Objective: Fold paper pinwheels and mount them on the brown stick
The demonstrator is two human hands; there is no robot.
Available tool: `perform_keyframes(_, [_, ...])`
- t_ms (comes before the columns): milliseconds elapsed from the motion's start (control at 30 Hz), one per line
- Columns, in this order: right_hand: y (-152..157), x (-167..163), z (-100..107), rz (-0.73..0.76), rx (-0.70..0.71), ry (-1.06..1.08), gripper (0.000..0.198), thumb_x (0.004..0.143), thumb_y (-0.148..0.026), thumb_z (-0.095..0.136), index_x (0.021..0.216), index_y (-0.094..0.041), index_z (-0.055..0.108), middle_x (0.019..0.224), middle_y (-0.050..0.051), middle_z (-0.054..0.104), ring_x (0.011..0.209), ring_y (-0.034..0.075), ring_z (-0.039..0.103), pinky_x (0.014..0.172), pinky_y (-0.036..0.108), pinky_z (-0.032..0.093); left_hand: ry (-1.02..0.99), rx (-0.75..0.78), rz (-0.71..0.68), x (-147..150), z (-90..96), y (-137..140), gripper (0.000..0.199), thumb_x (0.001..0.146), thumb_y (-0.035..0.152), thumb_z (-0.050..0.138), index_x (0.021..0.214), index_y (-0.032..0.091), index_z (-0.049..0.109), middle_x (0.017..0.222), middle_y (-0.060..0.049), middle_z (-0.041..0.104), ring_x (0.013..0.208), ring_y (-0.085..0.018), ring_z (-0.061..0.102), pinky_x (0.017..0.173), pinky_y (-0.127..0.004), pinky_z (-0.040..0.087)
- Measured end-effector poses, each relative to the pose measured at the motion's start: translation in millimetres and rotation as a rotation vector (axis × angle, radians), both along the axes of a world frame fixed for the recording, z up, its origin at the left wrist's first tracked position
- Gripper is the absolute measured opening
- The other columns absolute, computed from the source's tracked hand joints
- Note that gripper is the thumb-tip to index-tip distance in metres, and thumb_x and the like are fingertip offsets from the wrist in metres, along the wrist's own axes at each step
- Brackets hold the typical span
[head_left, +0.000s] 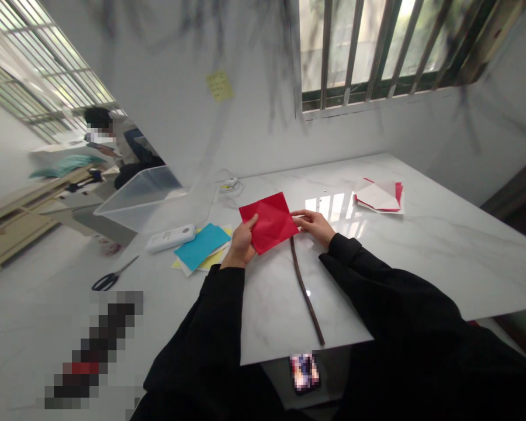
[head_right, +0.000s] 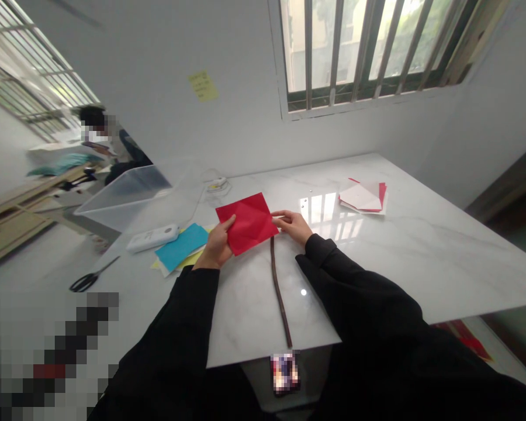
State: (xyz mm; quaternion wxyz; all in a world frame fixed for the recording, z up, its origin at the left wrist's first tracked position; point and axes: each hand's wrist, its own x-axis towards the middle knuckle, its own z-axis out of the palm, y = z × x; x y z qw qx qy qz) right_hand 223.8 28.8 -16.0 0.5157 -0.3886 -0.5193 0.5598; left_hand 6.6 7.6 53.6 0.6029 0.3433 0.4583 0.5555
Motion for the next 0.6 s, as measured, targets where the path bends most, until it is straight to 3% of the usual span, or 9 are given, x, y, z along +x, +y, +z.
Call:
perform_keyframes(67, [0,1,1,-0.004,0.022,-0.049,0.040,0.082,-0.043,0.077,0.112,-0.017,0.073,0.094,0.009,0.079,0.085,0.018,0.071,0.070,0.027,0.053,0.296,0.274,0.170,-7,11.4,-4,0.043,0.095,0.025,0.055,0.136,0.017,0.063,0.127,-0.012,0.073,0.127,-0.026,0.065,0.114,-0.046,0.048])
perform_keyframes(167, [2,0,1,-0.002,0.025,-0.081,0.036,0.083,-0.043,0.075,0.108,-0.017,0.074,0.093,0.009,0.079,0.087,0.017,0.071,0.072,0.027,0.054,0.920,0.730,0.278,-27,36.9,-18,0.056,0.094,0.020,0.051,0.150,0.025,0.054,0.159,-0.006,0.049,0.151,-0.026,0.038,0.129,-0.046,0.024])
perform_keyframes(233, [3,0,0,0.006,0.047,-0.109,0.034,0.082,-0.041,0.075,0.106,-0.016,0.074,0.091,0.008,0.078,0.084,0.017,0.070,0.073,0.027,0.054,1.274,0.809,0.343,-43,50.3,-29,0.065,0.092,0.016,0.049,0.156,0.026,0.047,0.168,-0.002,0.033,0.158,-0.028,0.022,0.131,-0.049,0.012])
perform_keyframes(300, [4,-1,-1,0.016,0.079,-0.130,0.032,0.082,-0.039,0.075,0.104,-0.016,0.075,0.088,0.008,0.078,0.081,0.016,0.070,0.073,0.028,0.054,1.527,0.705,0.402,-60,52.6,-34,0.065,0.092,0.017,0.048,0.156,0.025,0.046,0.171,-0.003,0.028,0.159,-0.034,0.016,0.130,-0.057,0.009])
perform_keyframes(400, [4,0,-2,0.029,0.110,-0.147,0.028,0.083,-0.037,0.074,0.102,-0.017,0.076,0.086,0.007,0.078,0.079,0.017,0.070,0.073,0.029,0.053,1.753,0.386,0.300,-83,31.1,-28,0.060,0.097,0.022,0.040,0.156,0.014,0.045,0.170,-0.015,0.026,0.156,-0.043,0.017,0.125,-0.066,0.014])
perform_keyframes(500, [3,0,-3,0.043,0.122,-0.175,0.027,0.083,-0.035,0.072,0.102,-0.017,0.076,0.087,0.007,0.078,0.079,0.016,0.070,0.074,0.029,0.052,1.675,-0.064,0.009,-102,-4.0,-11,0.061,0.097,0.029,0.042,0.157,0.014,0.044,0.164,-0.023,0.036,0.151,-0.047,0.029,0.118,-0.071,0.025])
perform_keyframes(600, [3,1,-4,0.040,0.136,-0.194,0.027,0.082,-0.034,0.072,0.103,-0.017,0.076,0.090,0.007,0.079,0.080,0.016,0.070,0.075,0.030,0.052,1.620,-0.090,0.001,-115,-27.3,3,0.061,0.097,0.039,0.043,0.156,0.024,0.046,0.166,-0.018,0.035,0.152,-0.047,0.028,0.116,-0.072,0.023])
